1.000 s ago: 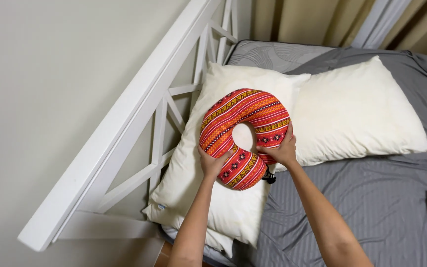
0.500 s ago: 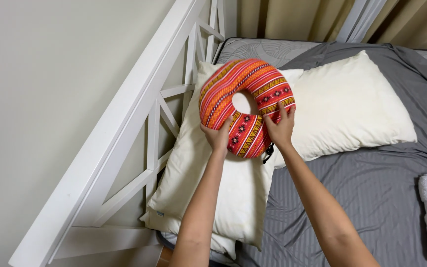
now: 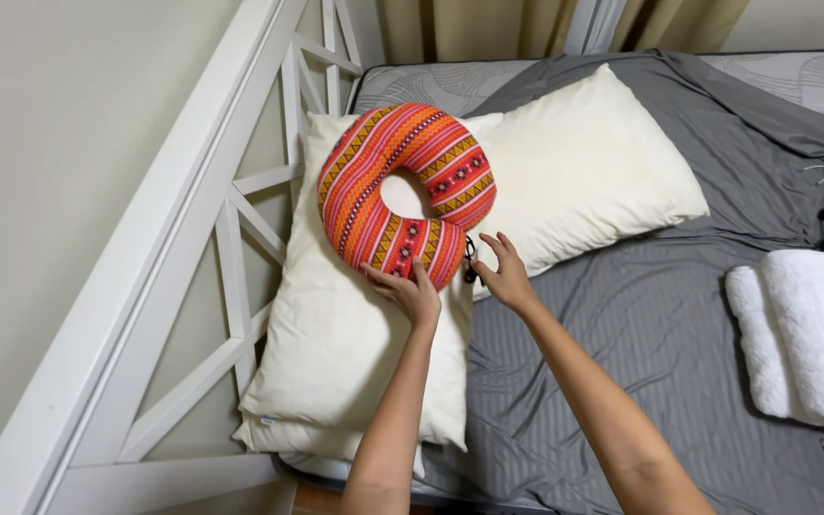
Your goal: The person folds a white striped towel and a gray sheet on a bed. They smooth and fold each item into a neat rectangle, then stack them on top of other folded items. The person also moves a neck pillow and a white pillow on the bed.
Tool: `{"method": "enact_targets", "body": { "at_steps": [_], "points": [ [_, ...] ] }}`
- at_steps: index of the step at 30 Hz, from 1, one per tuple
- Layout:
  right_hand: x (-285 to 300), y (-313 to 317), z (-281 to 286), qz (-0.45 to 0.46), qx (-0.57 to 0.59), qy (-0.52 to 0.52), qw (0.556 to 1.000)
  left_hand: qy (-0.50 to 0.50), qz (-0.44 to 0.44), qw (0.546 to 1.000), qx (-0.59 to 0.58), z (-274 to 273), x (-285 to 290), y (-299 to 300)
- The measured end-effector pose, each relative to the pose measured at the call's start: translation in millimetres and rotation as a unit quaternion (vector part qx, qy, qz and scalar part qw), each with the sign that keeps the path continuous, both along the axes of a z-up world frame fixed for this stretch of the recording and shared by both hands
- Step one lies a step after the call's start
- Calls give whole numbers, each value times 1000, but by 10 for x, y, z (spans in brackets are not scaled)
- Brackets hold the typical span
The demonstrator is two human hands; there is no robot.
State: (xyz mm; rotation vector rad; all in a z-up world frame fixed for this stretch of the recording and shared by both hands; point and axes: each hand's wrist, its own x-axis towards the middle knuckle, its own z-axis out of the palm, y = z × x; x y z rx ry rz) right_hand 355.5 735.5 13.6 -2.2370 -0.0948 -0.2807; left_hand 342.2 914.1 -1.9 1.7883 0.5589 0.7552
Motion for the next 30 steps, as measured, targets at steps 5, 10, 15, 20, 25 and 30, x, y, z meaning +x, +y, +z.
{"method": "enact_targets", "body": {
  "at_steps": [5, 10, 15, 20, 25, 30],
  "points": [
    [-372, -478, -411, 12, -1, 14, 1000, -9, -52, 998, -31, -31, -521, -322],
    [-959, -702, -462, 67, -5, -10, 998, 26, -60, 998, -25, -191, -1182, -538],
    [-1500, -732, -819, 98, 14, 76, 992, 2, -41, 999, -5, -596, -1886, -567],
    [-1940, -430, -1406, 133, -4, 126, 983, 99, -14, 995, -22, -809, -2567, -292],
    [-2309, -175, -2243, 182, 16, 150, 972, 180, -8, 983, -46, -1246, -3001, 198],
    [-2574, 44, -3337, 157, -23, 219, 963, 177, -10, 984, 10, -2026, -3261, 623]
  ]
}}
